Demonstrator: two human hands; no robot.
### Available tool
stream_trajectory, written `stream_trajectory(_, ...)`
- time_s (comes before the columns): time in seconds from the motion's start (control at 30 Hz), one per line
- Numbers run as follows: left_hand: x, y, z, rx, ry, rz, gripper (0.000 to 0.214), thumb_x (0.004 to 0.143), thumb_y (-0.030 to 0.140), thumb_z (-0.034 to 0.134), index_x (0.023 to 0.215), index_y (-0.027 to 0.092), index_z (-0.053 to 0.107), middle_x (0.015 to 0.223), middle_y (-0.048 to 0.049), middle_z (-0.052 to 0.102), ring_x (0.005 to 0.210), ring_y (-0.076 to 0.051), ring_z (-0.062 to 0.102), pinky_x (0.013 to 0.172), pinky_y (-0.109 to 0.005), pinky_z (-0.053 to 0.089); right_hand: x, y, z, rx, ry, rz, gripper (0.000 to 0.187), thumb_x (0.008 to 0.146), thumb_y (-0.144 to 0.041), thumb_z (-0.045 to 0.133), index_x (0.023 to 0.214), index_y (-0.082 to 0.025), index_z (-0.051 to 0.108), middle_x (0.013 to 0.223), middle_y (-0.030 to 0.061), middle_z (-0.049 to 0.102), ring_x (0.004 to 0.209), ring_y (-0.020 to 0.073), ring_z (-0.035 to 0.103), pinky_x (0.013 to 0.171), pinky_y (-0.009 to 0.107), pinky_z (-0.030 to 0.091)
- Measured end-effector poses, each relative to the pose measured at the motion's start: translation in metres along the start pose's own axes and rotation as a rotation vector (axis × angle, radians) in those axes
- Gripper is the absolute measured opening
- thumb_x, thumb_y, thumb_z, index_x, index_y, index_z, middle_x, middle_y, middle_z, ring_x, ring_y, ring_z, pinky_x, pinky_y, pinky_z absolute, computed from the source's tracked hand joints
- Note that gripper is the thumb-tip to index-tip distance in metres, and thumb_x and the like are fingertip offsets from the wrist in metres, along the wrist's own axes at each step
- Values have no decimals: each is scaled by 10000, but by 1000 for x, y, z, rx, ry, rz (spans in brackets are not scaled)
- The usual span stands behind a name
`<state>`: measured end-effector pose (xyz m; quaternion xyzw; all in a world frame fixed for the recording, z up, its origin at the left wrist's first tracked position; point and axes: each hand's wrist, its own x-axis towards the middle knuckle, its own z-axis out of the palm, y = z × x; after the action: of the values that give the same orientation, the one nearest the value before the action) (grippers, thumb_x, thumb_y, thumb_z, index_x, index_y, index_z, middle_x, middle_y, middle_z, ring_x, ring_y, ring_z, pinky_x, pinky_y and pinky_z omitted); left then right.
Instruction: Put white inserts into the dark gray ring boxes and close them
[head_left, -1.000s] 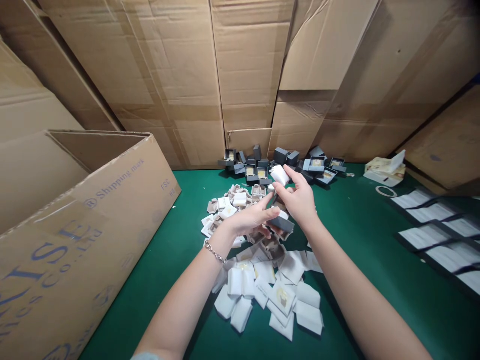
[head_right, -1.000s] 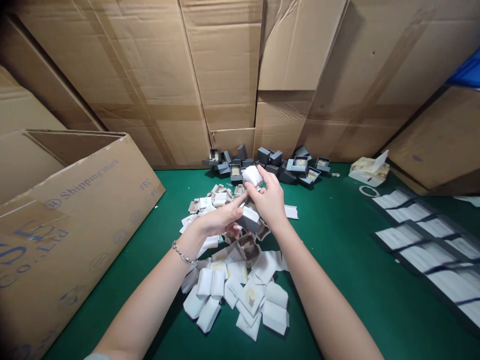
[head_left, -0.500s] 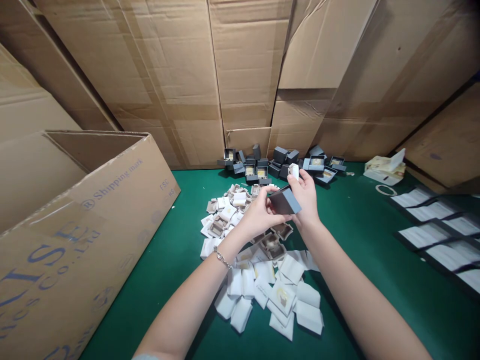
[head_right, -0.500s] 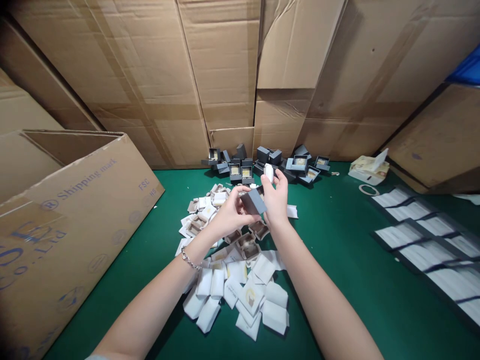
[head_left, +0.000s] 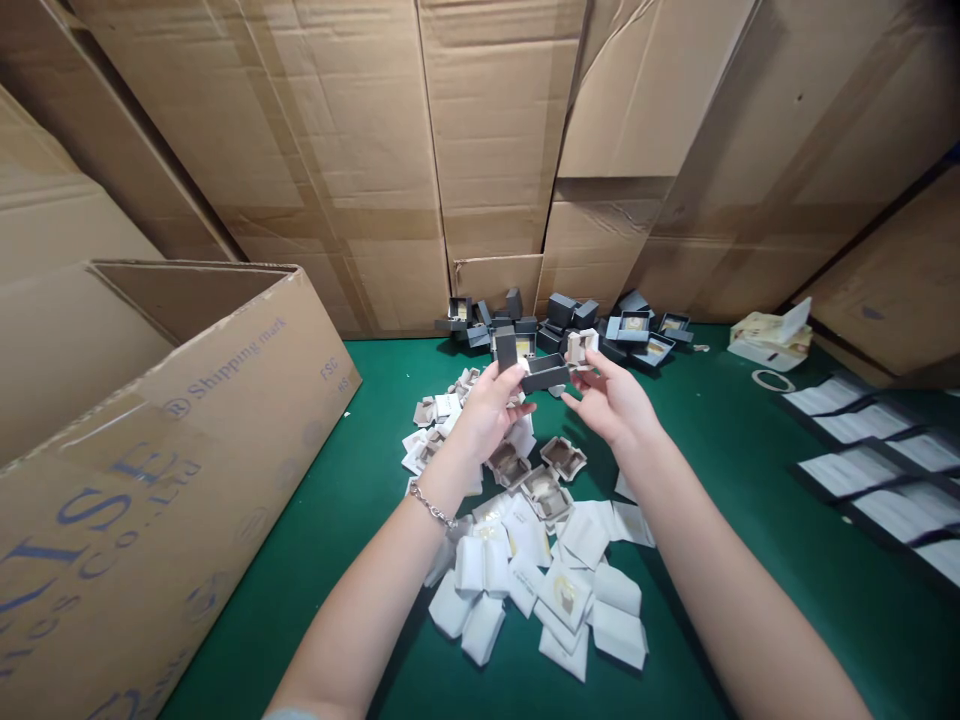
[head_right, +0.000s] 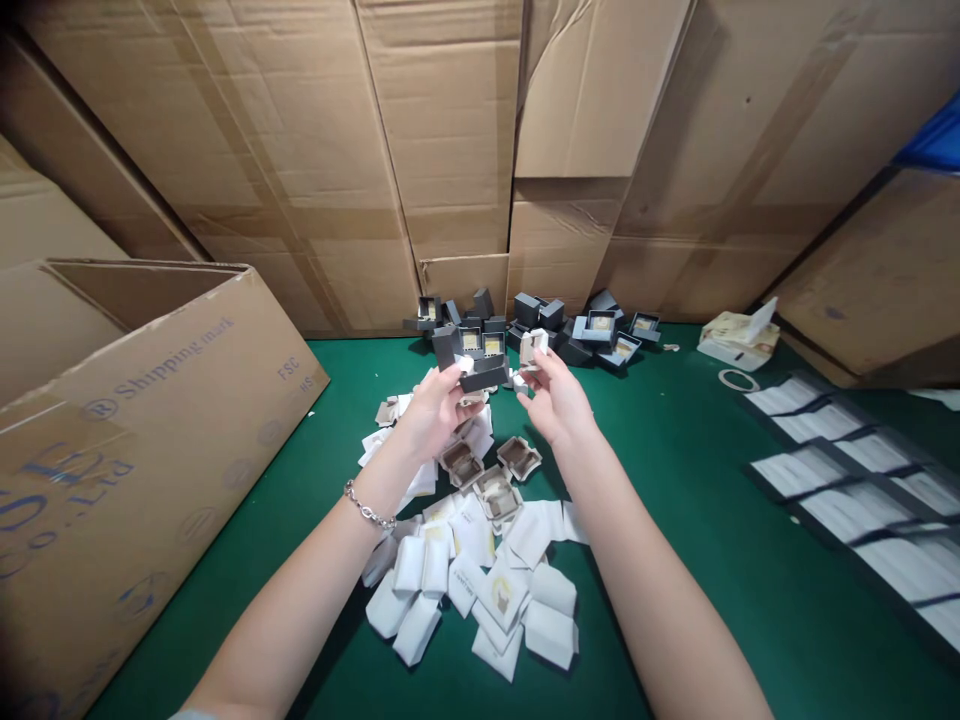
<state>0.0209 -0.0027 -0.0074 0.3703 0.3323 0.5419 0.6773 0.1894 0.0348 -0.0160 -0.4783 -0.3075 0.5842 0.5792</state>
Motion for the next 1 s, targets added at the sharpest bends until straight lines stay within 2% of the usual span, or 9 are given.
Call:
stream_trajectory(0.13,1,4,-6,-96,11,-35,376,739,471,685,995,203,616,980,-36,665,815,-137,614,739,-281,513,-11,-7,5,-6,-160,-36,355,657,-357,730,977,-307,586,937,-19,675,903,186,648,783,373,531)
stream_trajectory(0.23,1,8,-5,-154,62,-99,345,785,469,647,975,182,630,913,-38,682,783,-130,631,722,-253,519,-21,-10,12,-42,-196,-65,522,605,-319,768,1078,-332,549,993,-34,661,943,177,649,802,335,528)
stream_trajectory(0.33,1,10,-1,-186,57,-169,388,858,491,543,1020,150,631,938,-74,698,800,-142,654,723,-250,531,-28,-11,19,-119,-222,-159,708,588,-345,773,1222,-356,458,1063,-20,649,994,193,637,852,361,524)
stream_trajectory(0.47,1,8,0,-179,40,-233,454,887,535,452,1078,161,624,986,-97,709,798,-181,677,705,-315,556,-33,-8,24,-232,-285,-252,851,593,-400,779,1337,-314,375,1094,31,651,990,219,637,902,410,507)
stream_trajectory(0.57,3,6,-1,-200,48,-222,439,889,527,454,1119,187,610,1007,-89,712,827,-187,682,742,-335,562,-35,-3,27,-316,-309,-342,833,607,-399,779,1337,-280,395,1127,60,632,987,215,628,938,409,487)
stream_trajectory(0.7,2,7,1,-195,89,-198,419,881,513,485,1127,192,596,975,-79,714,814,-171,680,759,-324,564,-36,2,28,-431,-319,-444,694,654,-376,744,1281,-273,463,1211,76,570,924,198,628,903,399,502)
stream_trajectory(0.8,0,9,2,-186,112,-176,406,867,491,528,1125,185,596,957,-74,712,796,-162,677,764,-321,566,-37,2,28,-448,-354,-426,620,669,-385,728,1234,-276,498,1231,73,555,897,194,635,884,402,510)
stream_trajectory(1.0,2,10,2,-218,105,-152,396,860,488,542,1081,170,624,975,-73,708,805,-156,671,746,-284,562,-39,-7,26,-390,-438,-346,656,619,-440,775,1202,-291,514,1236,58,576,958,205,631,884,389,512)
